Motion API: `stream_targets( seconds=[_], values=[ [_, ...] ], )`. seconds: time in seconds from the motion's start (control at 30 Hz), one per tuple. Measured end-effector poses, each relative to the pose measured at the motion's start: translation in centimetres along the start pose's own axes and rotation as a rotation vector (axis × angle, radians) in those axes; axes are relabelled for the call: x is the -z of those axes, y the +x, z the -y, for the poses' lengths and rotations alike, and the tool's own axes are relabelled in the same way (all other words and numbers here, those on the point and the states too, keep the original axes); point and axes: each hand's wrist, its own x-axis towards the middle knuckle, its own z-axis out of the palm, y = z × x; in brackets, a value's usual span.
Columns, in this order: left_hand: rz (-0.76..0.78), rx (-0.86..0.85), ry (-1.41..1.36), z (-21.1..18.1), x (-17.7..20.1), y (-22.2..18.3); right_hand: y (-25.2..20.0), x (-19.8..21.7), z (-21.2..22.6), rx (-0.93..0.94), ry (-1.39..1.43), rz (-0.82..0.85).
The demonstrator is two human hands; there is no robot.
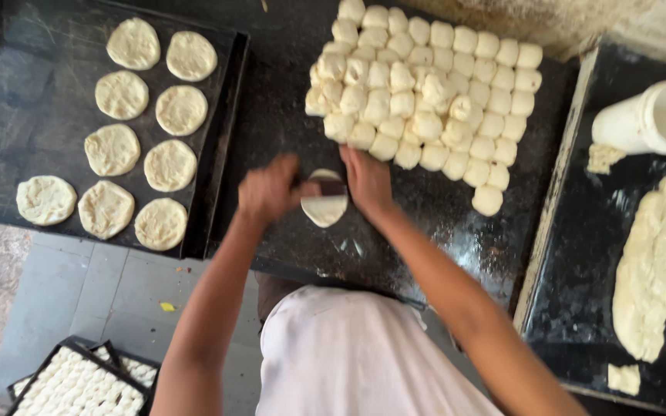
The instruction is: The person prepares dough for baking by rolling out small dough balls into flat circles and placing them onto metal baking trays.
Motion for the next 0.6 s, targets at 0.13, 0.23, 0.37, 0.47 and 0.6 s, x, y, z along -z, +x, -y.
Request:
stream_targets(
  seconds=[0.13,0.23,0.37,0.47,0.6],
  values=[
    [-0.373,-0.486,0.183,-0.2,-2.1,-7.1,-7.1,2.7,5.1,-0.32,0.063,0.133],
    [-0.41,-0.26,0.134,1.3,-2.4,-8.1,-5.7,1.7,4.2,-0.459,0.372,-0.016],
    [-0.411,0.153,0.024,2.8,-2.9,-8.2,-2.9,-0.4,3.8,0.053,-0.47,0.273],
    [-0.483,0.122,-0.041,4.4,-3.4,-7.7,-0.4,-0.3,5.9,-0.124,-0.034,0.808],
    [-0.523,-0.101,-0.28,7.4,-6.4,-8.0,5.0,-2.6,13.6,-0.478,0.71,1.073]
  ],
)
